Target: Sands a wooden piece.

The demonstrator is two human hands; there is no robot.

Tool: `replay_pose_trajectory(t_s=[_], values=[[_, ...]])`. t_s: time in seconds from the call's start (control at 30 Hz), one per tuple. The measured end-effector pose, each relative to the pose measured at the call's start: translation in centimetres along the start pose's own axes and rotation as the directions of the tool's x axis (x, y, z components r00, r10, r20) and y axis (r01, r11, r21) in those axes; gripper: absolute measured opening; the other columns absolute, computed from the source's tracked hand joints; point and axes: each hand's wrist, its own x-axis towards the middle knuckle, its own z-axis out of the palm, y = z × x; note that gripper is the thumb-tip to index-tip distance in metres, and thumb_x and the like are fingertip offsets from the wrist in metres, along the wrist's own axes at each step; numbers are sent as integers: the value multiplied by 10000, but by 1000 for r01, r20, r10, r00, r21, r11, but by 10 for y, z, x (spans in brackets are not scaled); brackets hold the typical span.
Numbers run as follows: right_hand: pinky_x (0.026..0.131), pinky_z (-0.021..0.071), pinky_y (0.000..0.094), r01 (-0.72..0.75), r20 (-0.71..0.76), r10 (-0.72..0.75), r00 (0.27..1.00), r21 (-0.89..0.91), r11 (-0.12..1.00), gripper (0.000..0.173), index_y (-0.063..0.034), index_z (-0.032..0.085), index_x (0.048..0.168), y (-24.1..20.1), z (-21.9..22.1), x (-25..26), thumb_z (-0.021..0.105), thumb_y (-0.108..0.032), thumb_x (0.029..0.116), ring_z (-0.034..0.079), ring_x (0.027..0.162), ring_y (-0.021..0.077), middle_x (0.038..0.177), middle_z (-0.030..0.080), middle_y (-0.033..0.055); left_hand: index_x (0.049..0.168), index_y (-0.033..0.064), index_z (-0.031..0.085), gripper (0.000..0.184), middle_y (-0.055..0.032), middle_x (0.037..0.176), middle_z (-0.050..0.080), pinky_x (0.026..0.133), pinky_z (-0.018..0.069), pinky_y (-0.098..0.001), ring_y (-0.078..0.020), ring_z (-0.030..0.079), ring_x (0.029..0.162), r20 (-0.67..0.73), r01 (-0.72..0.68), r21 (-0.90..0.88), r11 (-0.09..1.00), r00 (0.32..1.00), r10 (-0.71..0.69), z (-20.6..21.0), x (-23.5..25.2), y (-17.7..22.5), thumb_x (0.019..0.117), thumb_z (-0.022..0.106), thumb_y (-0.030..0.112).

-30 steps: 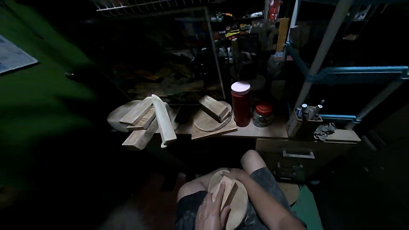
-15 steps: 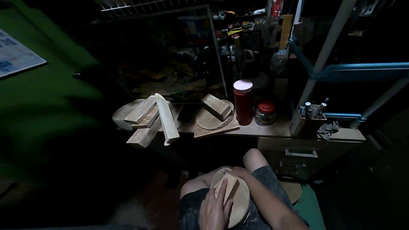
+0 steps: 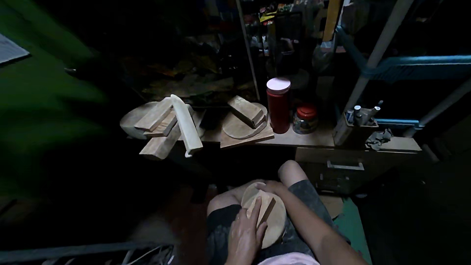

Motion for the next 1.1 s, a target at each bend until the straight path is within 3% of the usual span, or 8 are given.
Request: replay_pose_trajectory(t_s=[0.13,0.43,0.53,0.63,0.67,0.8,0.9,1.1], values=[[1179,333,641,-88,14,89,996,-55,995,884,-13,528,1479,3,2,16,360,-740,1006,454,1448,399,1522,511,245,1567,206,455,700,-350,1232,612,877,535,-629,-524,645,1048,5,5,-3,1000,1000,-5,-2,-32,-14,937,720,359],[1201,295,638,-64,39,66,997,-36,997,846,-23,498,1509,3,-1,19,365,-706,1026,416,1476,403,1556,471,248,1528,217,516,656,-307,1201,648,837,539,-617,-492,666,1020,-137,-32,46,998,990,38,9,-10,-8,923,723,362],[1213,303,595,-4,11,3,1000,9,1000,701,-1,518,1484,4,1,12,389,-564,1086,434,1469,383,1543,492,241,1543,231,494,651,-308,1223,639,853,535,-607,-489,660,1037,-127,-28,44,999,991,34,12,15,4,940,700,368],[1210,355,421,99,-155,-61,986,249,963,461,27,561,1427,21,16,13,461,-294,1111,504,1415,280,1493,548,208,1575,277,436,671,-293,1254,626,896,522,-585,-465,649,1067,-61,-1,50,999,998,4,9,31,15,961,685,380],[1206,361,413,115,-170,-69,983,274,955,456,35,559,1425,27,20,22,467,-281,1109,510,1409,277,1488,552,211,1577,275,432,676,-293,1251,626,891,526,-578,-464,649,1065,-53,-2,55,998,999,5,8,33,15,960,685,382],[1217,340,515,120,-93,-110,990,115,986,551,-24,555,1457,19,14,24,465,-429,1095,485,1436,322,1515,538,196,1583,255,424,692,-311,1249,606,874,536,-577,-473,640,1060,-33,-37,52,998,999,38,10,24,8,957,679,405],[1192,316,633,-15,1,15,1000,-17,1000,738,-58,518,1505,6,2,15,389,-632,1058,446,1457,394,1539,502,229,1567,221,456,687,-339,1226,613,853,537,-615,-505,649,1033,-43,-71,13,997,997,71,8,5,2,942,698,374],[1197,303,635,-84,23,86,996,-63,994,867,-31,517,1497,3,1,16,352,-731,1014,423,1473,394,1549,485,237,1548,176,484,686,-350,1209,624,867,540,-636,-523,655,1022,-16,-35,-26,999,999,35,0,-41,-16,931,728,349]])
